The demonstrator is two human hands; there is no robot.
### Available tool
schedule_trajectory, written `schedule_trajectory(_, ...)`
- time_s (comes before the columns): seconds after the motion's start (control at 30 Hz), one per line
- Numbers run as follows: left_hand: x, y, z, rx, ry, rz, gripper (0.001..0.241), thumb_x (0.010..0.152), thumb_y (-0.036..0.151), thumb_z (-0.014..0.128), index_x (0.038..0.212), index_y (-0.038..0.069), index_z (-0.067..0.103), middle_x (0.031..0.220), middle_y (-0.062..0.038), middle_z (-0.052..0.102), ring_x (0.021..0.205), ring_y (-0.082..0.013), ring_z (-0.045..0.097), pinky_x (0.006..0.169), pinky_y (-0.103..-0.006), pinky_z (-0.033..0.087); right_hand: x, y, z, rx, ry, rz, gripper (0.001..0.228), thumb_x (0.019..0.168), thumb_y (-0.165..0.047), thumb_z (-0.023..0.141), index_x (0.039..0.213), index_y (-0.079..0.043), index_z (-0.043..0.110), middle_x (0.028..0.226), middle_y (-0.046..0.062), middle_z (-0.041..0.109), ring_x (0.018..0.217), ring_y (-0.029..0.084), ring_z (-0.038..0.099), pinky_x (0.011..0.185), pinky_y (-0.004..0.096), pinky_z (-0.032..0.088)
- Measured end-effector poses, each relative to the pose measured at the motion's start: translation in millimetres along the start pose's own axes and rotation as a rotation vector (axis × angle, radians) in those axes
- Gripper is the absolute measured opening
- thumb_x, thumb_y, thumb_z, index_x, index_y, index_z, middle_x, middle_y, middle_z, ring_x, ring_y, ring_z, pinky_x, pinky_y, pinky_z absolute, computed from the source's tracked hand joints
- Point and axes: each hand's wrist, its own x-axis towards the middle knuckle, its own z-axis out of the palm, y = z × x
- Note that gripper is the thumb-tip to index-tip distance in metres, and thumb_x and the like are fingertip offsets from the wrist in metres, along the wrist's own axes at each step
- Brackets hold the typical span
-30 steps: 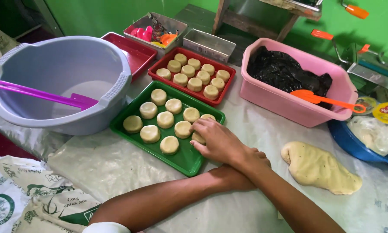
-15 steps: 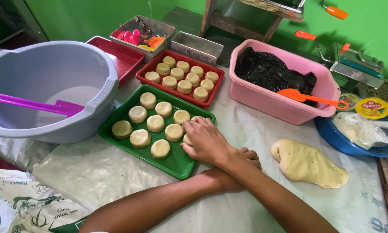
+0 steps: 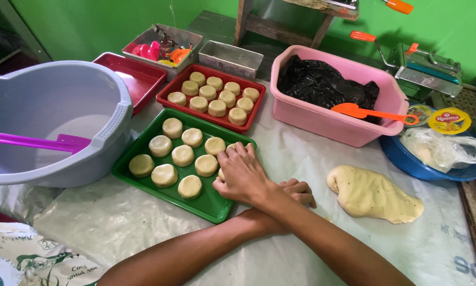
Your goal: Shaping dough into donut rings using a small tube to punch holes and placing them on a tray.
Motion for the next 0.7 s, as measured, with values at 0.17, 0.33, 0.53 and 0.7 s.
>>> schedule_trajectory(0.17, 1, 4, 1, 0.022, -0.054, -0.033, 0.051, 0.1, 0.037, 0.047, 0.13, 0.0, 0.064, 0.132, -0.024, 0.065, 0.126, -0.0405, 0.06, 0.109, -0.0529, 0.045, -1, -1, -14, 0.037, -0.035, -0.013, 0.036, 0.069, -0.039, 0.066, 0.09, -0.01, 0.068, 0.094, 0.015, 0.064, 0.103, 0.035, 0.056, 0.091, 0.051, 0.04)
schedule_trajectory(0.33, 2, 0, -2, 0.041, -0.106, -0.065, 0.053, 0.101, 0.038, 0.046, 0.131, -0.001, 0.064, 0.132, -0.026, 0.066, 0.126, -0.0425, 0.06, 0.108, -0.0546, 0.046, -5, 9, -42, 0.186, -0.17, -0.038, 0.045, 0.071, -0.045, 0.065, 0.098, -0.01, 0.067, 0.104, 0.015, 0.065, 0.111, 0.037, 0.059, 0.096, 0.053, 0.042)
schedule_trajectory(0.53, 12, -15, 49, -0.084, -0.093, -0.18, 0.072, 0.097, 0.056, 0.043, 0.13, -0.005, 0.063, 0.128, -0.026, 0.067, 0.123, -0.0436, 0.062, 0.102, -0.0563, 0.051, -19, 25, -72, 0.611, -0.189, -0.125, 0.029, 0.078, -0.014, 0.074, 0.102, -0.004, 0.063, 0.094, 0.022, 0.074, 0.095, 0.045, 0.07, 0.085, 0.055, 0.053)
schedule_trajectory(0.7, 16, -21, 59, -0.33, 0.313, -0.124, 0.05, 0.098, 0.041, 0.053, 0.094, -0.003, 0.075, 0.096, -0.026, 0.075, 0.101, -0.0451, 0.071, 0.093, -0.0574, 0.052, -45, 30, -105, 0.948, 0.169, 0.036, 0.039, 0.081, -0.016, 0.084, 0.115, -0.006, 0.068, 0.096, 0.015, 0.077, 0.091, 0.021, 0.074, 0.088, 0.038, 0.059)
